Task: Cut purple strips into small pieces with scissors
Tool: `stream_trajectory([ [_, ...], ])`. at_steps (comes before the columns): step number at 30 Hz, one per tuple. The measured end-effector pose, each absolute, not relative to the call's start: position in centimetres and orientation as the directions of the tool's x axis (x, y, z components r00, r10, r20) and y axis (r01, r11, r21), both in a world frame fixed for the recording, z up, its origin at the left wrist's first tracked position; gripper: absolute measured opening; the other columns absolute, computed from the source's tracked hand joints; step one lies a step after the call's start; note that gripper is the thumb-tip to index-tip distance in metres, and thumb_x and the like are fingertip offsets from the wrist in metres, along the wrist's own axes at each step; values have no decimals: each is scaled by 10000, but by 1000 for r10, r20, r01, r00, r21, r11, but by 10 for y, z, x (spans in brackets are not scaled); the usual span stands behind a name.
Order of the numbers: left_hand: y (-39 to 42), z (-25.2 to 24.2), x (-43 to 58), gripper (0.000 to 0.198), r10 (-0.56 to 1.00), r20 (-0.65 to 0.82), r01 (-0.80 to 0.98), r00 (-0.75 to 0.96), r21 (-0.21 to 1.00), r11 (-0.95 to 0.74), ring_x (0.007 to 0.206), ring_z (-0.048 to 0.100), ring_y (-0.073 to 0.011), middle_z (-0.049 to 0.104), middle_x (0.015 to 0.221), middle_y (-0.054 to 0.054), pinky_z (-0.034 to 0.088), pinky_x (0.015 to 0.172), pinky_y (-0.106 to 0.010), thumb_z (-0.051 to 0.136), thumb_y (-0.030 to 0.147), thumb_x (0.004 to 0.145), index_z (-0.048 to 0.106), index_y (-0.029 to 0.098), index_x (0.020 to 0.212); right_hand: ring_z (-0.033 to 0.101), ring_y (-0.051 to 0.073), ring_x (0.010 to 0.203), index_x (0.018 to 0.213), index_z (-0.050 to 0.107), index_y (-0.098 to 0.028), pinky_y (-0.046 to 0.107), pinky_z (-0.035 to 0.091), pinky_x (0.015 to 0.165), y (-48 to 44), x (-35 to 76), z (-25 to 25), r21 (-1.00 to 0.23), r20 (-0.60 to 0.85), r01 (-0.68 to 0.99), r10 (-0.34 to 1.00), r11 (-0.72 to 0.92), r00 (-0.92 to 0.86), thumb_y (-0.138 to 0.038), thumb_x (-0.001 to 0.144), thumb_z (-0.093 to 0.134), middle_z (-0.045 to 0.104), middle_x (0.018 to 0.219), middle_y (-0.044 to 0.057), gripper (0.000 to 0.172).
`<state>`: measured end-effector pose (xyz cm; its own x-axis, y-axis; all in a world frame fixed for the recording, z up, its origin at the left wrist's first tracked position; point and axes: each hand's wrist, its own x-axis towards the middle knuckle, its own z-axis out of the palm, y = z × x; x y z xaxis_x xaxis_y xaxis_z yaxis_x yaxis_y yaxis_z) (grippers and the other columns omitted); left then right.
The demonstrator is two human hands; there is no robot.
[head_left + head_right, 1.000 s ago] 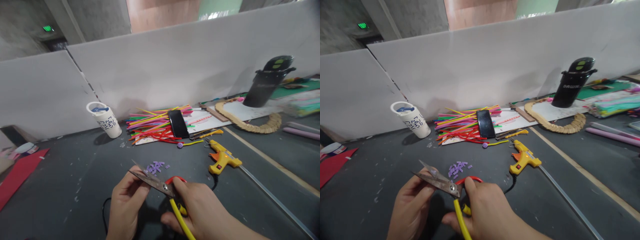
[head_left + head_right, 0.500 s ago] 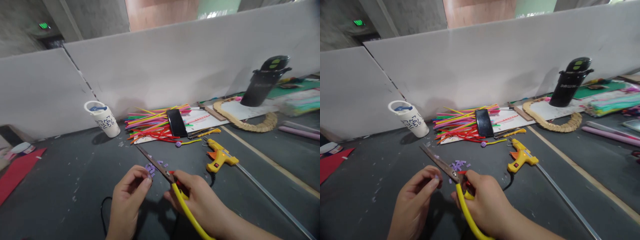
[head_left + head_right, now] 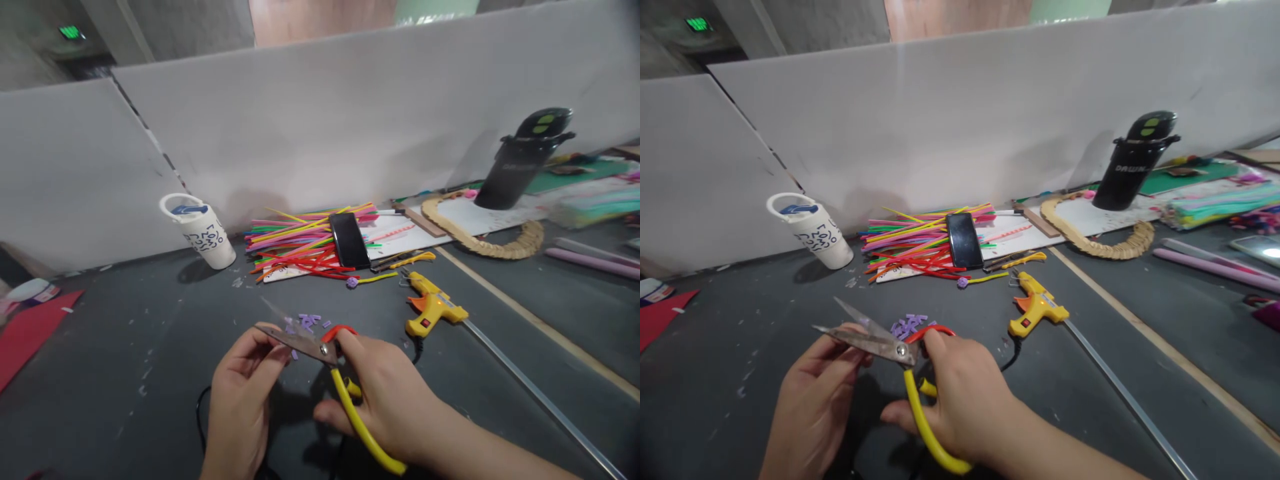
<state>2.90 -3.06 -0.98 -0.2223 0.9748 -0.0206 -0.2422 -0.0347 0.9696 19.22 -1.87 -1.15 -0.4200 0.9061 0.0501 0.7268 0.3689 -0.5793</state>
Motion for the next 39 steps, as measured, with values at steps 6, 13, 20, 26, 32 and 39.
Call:
stream_trajectory([
  [6, -35, -6, 33, 119, 959, -71, -361, -276, 932, -35, 653, 536, -98, 604, 703, 27, 433, 602, -160, 690, 101, 614, 638, 191, 671, 539, 210, 608, 805, 446, -196, 258, 296, 531, -24, 191, -19, -492, 67, 775, 904, 398, -422, -667, 642, 581, 582, 695, 33, 516],
  [13, -37, -4, 36, 162, 938, -112, -392, -327, 919, -27, 624, 518, -77, 591, 774, 27, 428, 570, -144, 697, 62, 558, 620, 174, 647, 550, 202, 586, 783, 438, -200, 248, 275, 512, -26, 191, -22, -494, 106, 759, 896, 424, -431, -705, 646, 551, 588, 674, 26, 535],
  [20, -37, -3, 38, 143, 935, -106, -374, -338, 927, -30, 596, 512, -81, 582, 673, 31, 432, 557, -142, 714, 86, 560, 636, 173, 641, 541, 187, 537, 776, 444, -197, 242, 249, 483, -27, 191, -23, -476, 126, 761, 891, 440, -436, -722, 673, 503, 584, 630, 18, 538],
  [26, -36, -4, 37, 108, 938, -90, -349, -336, 937, -35, 593, 519, -87, 595, 663, 23, 434, 554, -151, 711, 117, 584, 643, 170, 650, 558, 209, 537, 775, 454, -194, 248, 243, 479, -26, 190, -23, -454, 107, 782, 897, 427, -428, -730, 660, 508, 589, 623, 25, 551],
  [32, -36, -5, 34, 101, 942, -88, -345, -323, 938, -30, 622, 535, -89, 612, 663, 30, 440, 591, -153, 709, 125, 606, 651, 178, 669, 573, 230, 544, 785, 463, -191, 256, 235, 478, -27, 190, -26, -463, 100, 775, 894, 430, -436, -741, 670, 482, 598, 628, 34, 562],
  [39, -35, -1, 38, 91, 945, -75, -370, -317, 927, -50, 602, 549, -85, 631, 624, 30, 439, 567, -138, 719, 121, 592, 671, 176, 646, 580, 246, 536, 789, 478, -182, 260, 224, 472, -28, 190, -25, -451, 75, 783, 893, 428, -445, -754, 681, 445, 606, 620, 49, 583],
])
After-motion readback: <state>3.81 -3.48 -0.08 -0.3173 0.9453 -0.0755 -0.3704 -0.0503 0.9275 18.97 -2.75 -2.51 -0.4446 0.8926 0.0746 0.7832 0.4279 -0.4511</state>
